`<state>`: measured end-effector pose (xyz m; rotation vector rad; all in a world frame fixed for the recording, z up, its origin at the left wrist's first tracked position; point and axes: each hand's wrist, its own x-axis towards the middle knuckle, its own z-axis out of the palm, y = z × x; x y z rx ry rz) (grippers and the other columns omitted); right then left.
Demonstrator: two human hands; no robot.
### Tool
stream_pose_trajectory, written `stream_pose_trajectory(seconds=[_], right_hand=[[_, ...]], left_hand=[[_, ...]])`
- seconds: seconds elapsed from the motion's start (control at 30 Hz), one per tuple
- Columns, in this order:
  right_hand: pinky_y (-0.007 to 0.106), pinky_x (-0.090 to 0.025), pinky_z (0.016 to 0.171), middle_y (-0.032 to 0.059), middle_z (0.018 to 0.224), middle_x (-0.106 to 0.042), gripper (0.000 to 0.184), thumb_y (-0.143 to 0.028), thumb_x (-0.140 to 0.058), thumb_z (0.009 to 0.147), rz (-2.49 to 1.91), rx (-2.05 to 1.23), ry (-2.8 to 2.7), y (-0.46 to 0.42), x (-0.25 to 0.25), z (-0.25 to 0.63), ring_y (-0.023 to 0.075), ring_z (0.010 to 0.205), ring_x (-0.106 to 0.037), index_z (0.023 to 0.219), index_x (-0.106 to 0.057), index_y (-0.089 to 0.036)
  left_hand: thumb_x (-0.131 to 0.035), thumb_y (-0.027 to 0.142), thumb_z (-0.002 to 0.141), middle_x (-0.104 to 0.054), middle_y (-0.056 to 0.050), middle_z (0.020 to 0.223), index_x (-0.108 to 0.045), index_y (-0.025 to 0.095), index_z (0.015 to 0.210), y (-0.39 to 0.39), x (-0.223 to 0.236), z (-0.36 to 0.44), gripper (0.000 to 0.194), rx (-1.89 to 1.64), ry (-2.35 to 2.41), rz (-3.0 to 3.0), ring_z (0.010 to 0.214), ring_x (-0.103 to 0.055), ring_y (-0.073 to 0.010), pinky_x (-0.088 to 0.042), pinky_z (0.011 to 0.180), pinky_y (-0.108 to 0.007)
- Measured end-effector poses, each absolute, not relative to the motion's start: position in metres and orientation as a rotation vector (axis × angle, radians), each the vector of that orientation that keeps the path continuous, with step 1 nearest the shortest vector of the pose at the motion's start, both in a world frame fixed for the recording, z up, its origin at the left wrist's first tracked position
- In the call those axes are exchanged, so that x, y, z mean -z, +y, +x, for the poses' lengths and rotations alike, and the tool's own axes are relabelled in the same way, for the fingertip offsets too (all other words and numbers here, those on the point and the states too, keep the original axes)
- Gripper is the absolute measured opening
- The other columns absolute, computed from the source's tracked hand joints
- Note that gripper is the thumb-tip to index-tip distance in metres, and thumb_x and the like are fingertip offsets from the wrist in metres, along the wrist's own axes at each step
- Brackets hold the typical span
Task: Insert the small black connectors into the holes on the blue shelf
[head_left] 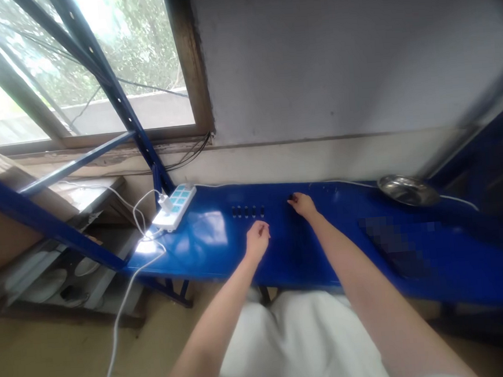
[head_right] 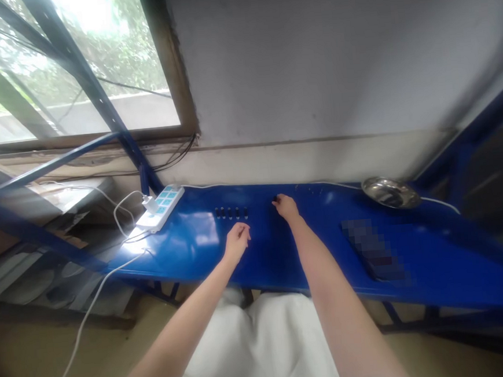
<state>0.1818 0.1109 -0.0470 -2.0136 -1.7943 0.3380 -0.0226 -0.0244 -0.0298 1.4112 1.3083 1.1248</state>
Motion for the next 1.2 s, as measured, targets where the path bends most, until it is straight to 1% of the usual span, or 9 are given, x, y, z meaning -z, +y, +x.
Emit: stream_pose_trajectory(seconds=[0.1,0.27,0.4,0.6,0.73,0.83,0.97,1.07,1.2], right_hand=[[0.026,-0.042,0.065,0.0084,0.083,-0.063,0.015,-0.026,-0.052,0.08,-2.052,-0.37,-1.81,0.113,0.046,0.183,0.0173,0.076,-0.059,0.088,-0.058,-0.015],[0.025,-0.043,0.073,0.0108,0.09,-0.063,0.015,-0.016,-0.05,0.079,-2.015,-0.447,-1.845,0.114,0.045,0.186,0.0171,0.083,-0.059,0.092,-0.057,-0.012],[0.025,-0.043,0.072,0.0118,0.089,-0.063,0.015,-0.01,-0.051,0.077,-2.021,-0.457,-1.83,0.115,0.043,0.186,0.0179,0.083,-0.059,0.089,-0.058,-0.011],[0.026,-0.044,0.068,0.0102,0.081,-0.063,0.014,-0.011,-0.055,0.072,-2.05,-0.463,-1.771,0.116,0.043,0.186,0.0188,0.078,-0.06,0.086,-0.059,-0.013],[0.027,-0.044,0.07,0.0069,0.076,-0.063,0.032,-0.014,-0.062,0.068,-2.054,-0.52,-1.657,0.106,0.042,0.191,0.018,0.077,-0.06,0.099,-0.055,-0.011],[0.026,-0.045,0.071,0.0066,0.078,-0.064,0.043,-0.017,-0.062,0.068,-2.025,-0.553,-1.589,0.089,0.04,0.196,0.0171,0.078,-0.061,0.109,-0.05,-0.009],[0.027,-0.044,0.074,0.0098,0.091,-0.065,0.035,-0.02,-0.059,0.072,-1.982,-0.479,-1.57,0.061,0.036,0.192,0.0177,0.085,-0.06,0.105,-0.052,-0.011],[0.028,-0.045,0.075,0.0086,0.093,-0.065,0.024,-0.021,-0.055,0.075,-1.859,-0.468,-1.63,0.042,0.032,0.176,0.0165,0.081,-0.06,0.097,-0.057,-0.013],[0.027,-0.045,0.074,0.0063,0.094,-0.065,0.028,-0.024,-0.056,0.076,-1.632,-0.578,-1.836,0.03,0.029,0.142,0.014,0.079,-0.059,0.102,-0.057,-0.016]], left_hand=[[-0.042,0.029,0.082,-0.056,-0.001,0.069,-0.057,0.017,0.087,-0.026,0.028,-0.023,0.02,-1.121,1.31,1.402,0.056,-0.049,-0.0078,-0.041,0.056,-0.021],[-0.041,0.027,0.082,-0.056,0.0,0.068,-0.056,0.017,0.088,-0.026,0.029,-0.023,0.019,-1.122,1.31,1.394,0.057,-0.049,-0.0078,-0.042,0.057,-0.021],[-0.041,0.026,0.082,-0.056,0.0,0.067,-0.056,0.017,0.087,-0.025,0.03,-0.024,0.018,-1.122,1.305,1.402,0.056,-0.049,-0.008,-0.042,0.057,-0.022],[-0.042,0.027,0.082,-0.057,-0.002,0.069,-0.056,0.017,0.088,-0.024,0.033,-0.024,0.018,-1.154,1.286,1.4,0.056,-0.049,-0.0084,-0.042,0.056,-0.022],[-0.043,0.027,0.081,-0.056,-0.002,0.069,-0.056,0.017,0.086,-0.023,0.035,-0.023,0.017,-1.153,1.288,1.396,0.056,-0.049,-0.0082,-0.043,0.057,-0.022],[-0.043,0.028,0.081,-0.056,-0.001,0.068,-0.055,0.017,0.086,-0.023,0.034,-0.024,0.017,-1.147,1.286,1.4,0.057,-0.05,-0.0082,-0.043,0.058,-0.022],[-0.044,0.027,0.081,-0.056,-0.001,0.069,-0.055,0.017,0.085,-0.025,0.031,-0.023,0.015,-1.158,1.291,1.397,0.058,-0.05,-0.008,-0.043,0.059,-0.022],[-0.044,0.028,0.08,-0.055,0.0,0.067,-0.054,0.017,0.083,-0.025,0.031,-0.022,0.014,-1.205,1.295,1.377,0.057,-0.049,-0.0078,-0.042,0.057,-0.021],[-0.044,0.028,0.079,-0.053,0.002,0.064,-0.053,0.017,0.079,-0.024,0.031,-0.022,0.014,-1.308,1.342,1.334,0.055,-0.048,-0.0072,-0.04,0.056,-0.019]])
